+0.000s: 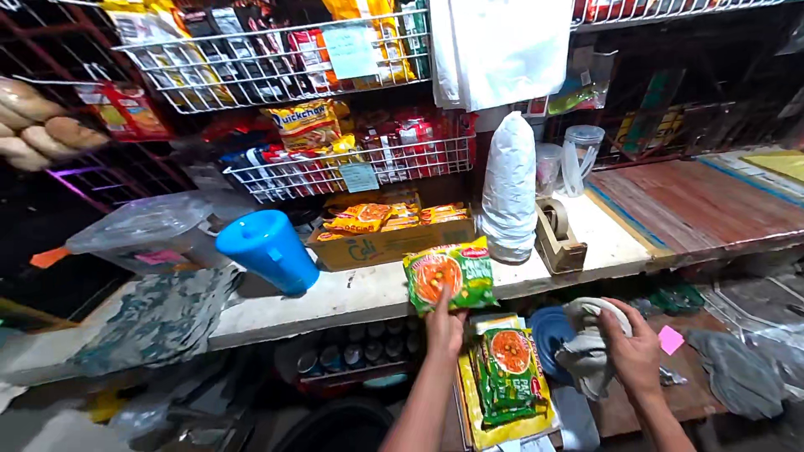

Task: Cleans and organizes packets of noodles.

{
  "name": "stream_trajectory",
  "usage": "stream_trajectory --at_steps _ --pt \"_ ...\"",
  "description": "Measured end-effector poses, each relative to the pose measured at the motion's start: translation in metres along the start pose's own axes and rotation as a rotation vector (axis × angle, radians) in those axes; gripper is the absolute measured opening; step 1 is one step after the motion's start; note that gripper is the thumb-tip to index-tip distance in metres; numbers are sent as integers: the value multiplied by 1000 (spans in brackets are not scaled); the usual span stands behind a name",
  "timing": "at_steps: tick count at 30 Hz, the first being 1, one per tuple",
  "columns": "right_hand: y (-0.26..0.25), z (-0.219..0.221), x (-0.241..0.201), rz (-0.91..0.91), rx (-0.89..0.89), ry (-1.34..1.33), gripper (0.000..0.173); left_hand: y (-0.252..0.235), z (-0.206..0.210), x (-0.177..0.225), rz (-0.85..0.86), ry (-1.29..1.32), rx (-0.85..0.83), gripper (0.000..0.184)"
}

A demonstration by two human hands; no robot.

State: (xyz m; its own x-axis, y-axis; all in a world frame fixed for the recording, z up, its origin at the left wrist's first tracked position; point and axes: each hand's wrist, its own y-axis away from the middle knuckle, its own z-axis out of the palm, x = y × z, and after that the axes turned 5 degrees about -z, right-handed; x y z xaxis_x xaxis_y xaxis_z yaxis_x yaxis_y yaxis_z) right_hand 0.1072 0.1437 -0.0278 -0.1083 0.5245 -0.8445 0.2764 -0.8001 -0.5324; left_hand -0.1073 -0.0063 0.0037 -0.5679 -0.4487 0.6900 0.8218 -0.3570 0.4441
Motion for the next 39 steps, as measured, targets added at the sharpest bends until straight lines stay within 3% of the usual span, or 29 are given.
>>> stream_trajectory --at_steps 5,9,13,16,19,22,25,28,32,34,36,39 --pt "10 -7 -2 142 10 -155 27 -45 6 35 -113 58 4 56" --pt "17 -12 -3 343 -64 -249 57 -29 -1 44 -172 96 -59 53" --pt "30 -20 17 313 -169 -124 43 20 -31 29 -135 -130 -156 48" --pt "45 -10 22 333 -201 -98 41 28 -66 -18 -9 -460 -237 27" --pt "63 13 25 289 -405 -29 45 4 -95 -68 -92 -757 -299 37" --pt "81 38 57 226 -785 189 47 -13 -102 -104 -216 -911 -299 53" --pt "104 53 107 168 -994 425 73 -26 -102 -124 -237 -1007 -261 59" --pt "114 57 131 121 -901 430 78 -39 -96 -125 -237 -1157 -258 58" --pt "113 51 136 108 -824 289 65 -47 -81 -122 -252 -1324 -303 58" --pt "114 49 135 117 -746 219 60 -41 -73 -130 -227 -1205 -302 61" --pt "116 49 133 108 -648 170 56 -32 -70 -149 -239 -917 -295 66" --pt "117 53 124 26 -538 158 52 -16 -63 -172 -287 -625 -235 63"
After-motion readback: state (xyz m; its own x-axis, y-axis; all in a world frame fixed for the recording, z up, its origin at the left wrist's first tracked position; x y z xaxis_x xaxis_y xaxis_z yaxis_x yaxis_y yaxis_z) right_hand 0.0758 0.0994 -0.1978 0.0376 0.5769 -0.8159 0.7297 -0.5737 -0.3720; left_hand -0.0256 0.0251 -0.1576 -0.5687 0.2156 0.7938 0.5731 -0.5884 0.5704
